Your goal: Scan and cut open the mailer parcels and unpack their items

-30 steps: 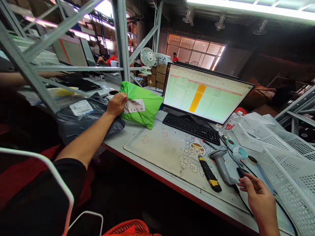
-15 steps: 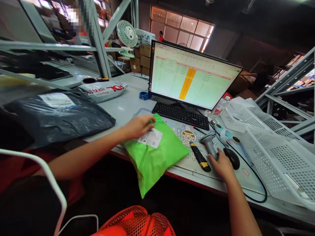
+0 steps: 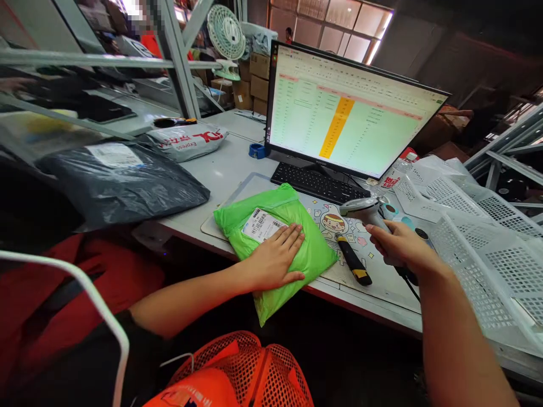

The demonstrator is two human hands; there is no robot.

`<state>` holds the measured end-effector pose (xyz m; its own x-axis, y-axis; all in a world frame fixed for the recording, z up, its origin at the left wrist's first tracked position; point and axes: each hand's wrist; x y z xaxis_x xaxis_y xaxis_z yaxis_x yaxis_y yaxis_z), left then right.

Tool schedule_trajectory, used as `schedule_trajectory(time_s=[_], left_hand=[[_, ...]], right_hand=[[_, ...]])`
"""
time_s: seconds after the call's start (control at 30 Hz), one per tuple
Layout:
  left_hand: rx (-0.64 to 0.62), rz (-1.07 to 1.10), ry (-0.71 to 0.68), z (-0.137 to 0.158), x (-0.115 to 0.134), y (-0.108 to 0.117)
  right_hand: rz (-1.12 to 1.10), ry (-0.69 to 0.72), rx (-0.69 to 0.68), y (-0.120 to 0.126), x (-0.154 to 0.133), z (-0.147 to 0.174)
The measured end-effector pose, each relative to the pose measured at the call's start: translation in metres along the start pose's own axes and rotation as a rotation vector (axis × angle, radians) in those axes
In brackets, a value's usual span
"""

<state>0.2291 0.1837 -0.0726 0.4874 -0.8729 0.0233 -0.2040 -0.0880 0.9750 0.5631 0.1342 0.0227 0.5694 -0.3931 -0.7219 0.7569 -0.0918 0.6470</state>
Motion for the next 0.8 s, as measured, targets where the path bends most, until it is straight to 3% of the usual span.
schedule_trajectory(time_s=[0.07, 0.17, 0.27, 0.4, 0.5, 0.6, 0.73, 0.8], left_hand=[[0.012, 0.005, -0.003, 0.000, 0.001, -0.001], [0.035, 0.036, 0.001, 0.001, 0.003, -0.001], [0.060, 0.085, -0.002, 0.002, 0.004, 0.003], [0.072, 0.129, -0.005, 0.003, 0.003, 0.007], [0.053, 0.099, 0.012, 0.005, 0.002, 0.004], [0.087, 0.067, 0.010, 0.007, -0.001, -0.003], [0.132, 0.090, 0.018, 0.008, -0.005, -0.008], [0.131, 0.105, 0.033, 0.008, -0.007, -0.008]], right_hand=[[-0.129, 0.056, -0.223, 0.004, -0.035, 0.029], [-0.017, 0.206, -0.446, -0.007, -0.086, 0.066], [0.107, 0.372, -0.521, -0.027, -0.117, 0.082], [0.169, 0.445, -0.528, -0.040, -0.122, 0.079], [0.194, 0.466, -0.426, -0.037, -0.107, 0.066], [0.233, 0.427, -0.202, -0.031, -0.074, 0.041], [0.418, 0.176, 0.258, -0.032, -0.007, -0.001], [0.502, 0.032, 0.417, -0.038, 0.026, -0.016]])
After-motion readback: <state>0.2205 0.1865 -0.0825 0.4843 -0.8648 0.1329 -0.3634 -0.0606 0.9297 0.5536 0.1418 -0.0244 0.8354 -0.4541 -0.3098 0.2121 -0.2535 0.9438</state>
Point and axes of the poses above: each hand's wrist, its own z-axis away from the middle knuckle, its own y-axis out of the back of the hand, x = y × z, and after that the axes turned 2 degrees about -y, right-handed
